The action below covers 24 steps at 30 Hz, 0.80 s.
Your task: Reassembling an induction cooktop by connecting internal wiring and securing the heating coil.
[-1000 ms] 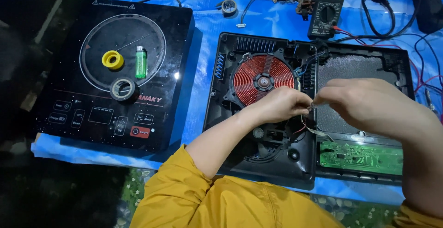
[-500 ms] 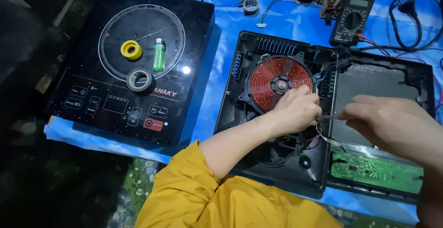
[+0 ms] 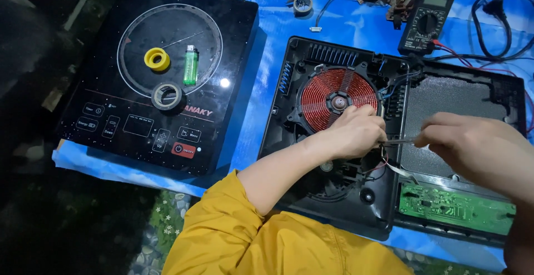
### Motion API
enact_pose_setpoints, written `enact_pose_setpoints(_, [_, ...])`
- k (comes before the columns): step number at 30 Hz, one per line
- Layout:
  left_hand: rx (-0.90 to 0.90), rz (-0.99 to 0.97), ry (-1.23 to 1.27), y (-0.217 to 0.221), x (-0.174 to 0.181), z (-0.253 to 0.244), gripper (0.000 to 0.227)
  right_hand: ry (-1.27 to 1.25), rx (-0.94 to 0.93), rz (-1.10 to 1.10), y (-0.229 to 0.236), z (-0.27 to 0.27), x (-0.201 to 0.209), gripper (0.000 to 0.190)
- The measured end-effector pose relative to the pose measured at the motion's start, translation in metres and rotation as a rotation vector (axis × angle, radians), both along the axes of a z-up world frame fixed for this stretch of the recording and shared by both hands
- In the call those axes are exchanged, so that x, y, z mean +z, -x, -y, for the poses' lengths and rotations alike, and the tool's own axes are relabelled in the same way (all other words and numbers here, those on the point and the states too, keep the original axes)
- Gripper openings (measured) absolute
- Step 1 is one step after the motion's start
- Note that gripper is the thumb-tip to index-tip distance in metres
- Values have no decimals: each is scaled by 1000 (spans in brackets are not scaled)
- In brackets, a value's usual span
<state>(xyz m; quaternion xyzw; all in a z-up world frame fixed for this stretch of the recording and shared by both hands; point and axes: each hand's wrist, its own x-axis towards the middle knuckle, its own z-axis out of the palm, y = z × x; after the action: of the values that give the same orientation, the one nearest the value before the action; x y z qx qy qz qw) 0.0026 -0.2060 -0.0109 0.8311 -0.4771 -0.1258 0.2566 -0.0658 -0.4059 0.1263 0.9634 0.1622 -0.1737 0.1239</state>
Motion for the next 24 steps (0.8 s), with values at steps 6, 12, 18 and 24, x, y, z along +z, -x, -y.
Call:
enact_pose_setpoints(6, [17, 130, 137, -2, -22, 6, 15, -128, 23, 110, 7, 29, -18, 15])
enact_pose_setpoints(12, [52, 272, 180, 2, -2, 1, 25, -465, 56, 157, 16, 54, -17, 17])
enact_pose_setpoints(18, [242, 216, 316, 0, -22, 22, 17, -764, -45, 246, 46, 116, -32, 29])
enact_pose_setpoints(24, [207, 201, 166, 5, -30, 42, 20, -733, -121, 287, 67, 161, -66, 32])
